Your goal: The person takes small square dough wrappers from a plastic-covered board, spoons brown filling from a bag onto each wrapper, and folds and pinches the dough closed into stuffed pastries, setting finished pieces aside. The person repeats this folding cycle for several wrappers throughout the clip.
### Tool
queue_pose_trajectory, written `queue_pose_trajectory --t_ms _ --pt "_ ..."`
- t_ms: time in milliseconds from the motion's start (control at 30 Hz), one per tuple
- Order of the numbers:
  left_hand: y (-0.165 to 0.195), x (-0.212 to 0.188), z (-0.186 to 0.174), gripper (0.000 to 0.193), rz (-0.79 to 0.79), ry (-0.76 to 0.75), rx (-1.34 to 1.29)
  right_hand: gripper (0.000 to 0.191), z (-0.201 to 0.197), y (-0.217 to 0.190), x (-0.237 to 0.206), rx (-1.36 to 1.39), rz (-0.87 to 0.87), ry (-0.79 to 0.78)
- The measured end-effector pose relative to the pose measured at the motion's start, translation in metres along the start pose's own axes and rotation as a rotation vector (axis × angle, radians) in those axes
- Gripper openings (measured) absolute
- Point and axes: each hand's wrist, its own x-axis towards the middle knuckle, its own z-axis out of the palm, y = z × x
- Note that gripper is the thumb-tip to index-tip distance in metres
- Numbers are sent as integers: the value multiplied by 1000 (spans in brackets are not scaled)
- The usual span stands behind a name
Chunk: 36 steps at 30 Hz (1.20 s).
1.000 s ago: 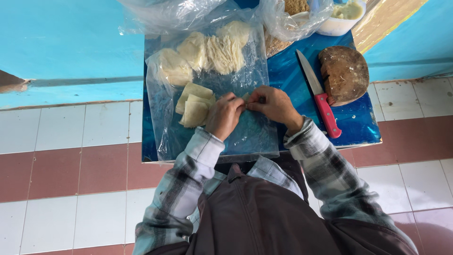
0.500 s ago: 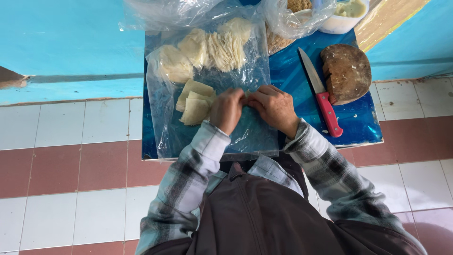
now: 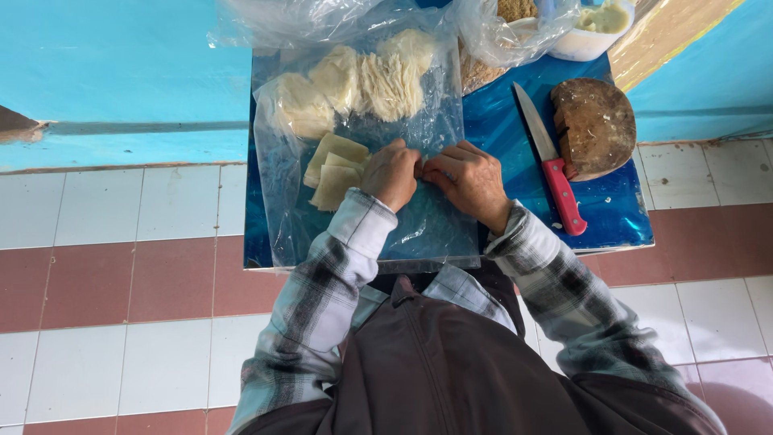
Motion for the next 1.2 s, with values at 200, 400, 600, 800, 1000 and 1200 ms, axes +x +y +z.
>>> queue_pose_trajectory --t_ms 200,400,600,800,1000,1200 --pt "5 -14 -6 10 77 74 -59 12 4 7 10 140 175 -69" --pt "4 -20 -11 14 180 62 29 9 0 0 9 81 144 -7" --pt "-2 -8 -8 15 126 35 -8 12 -5 -7 1 -24 -19 71" --pt "2 -7 -5 11 125 135 -70 10 0 -1 8 52 9 108" --pt "1 -6 -9 11 160 59 -70 11 -3 -4 6 -58 55 53" --pt "2 11 -5 13 118 -7 16 20 -6 1 4 -69 -16 12"
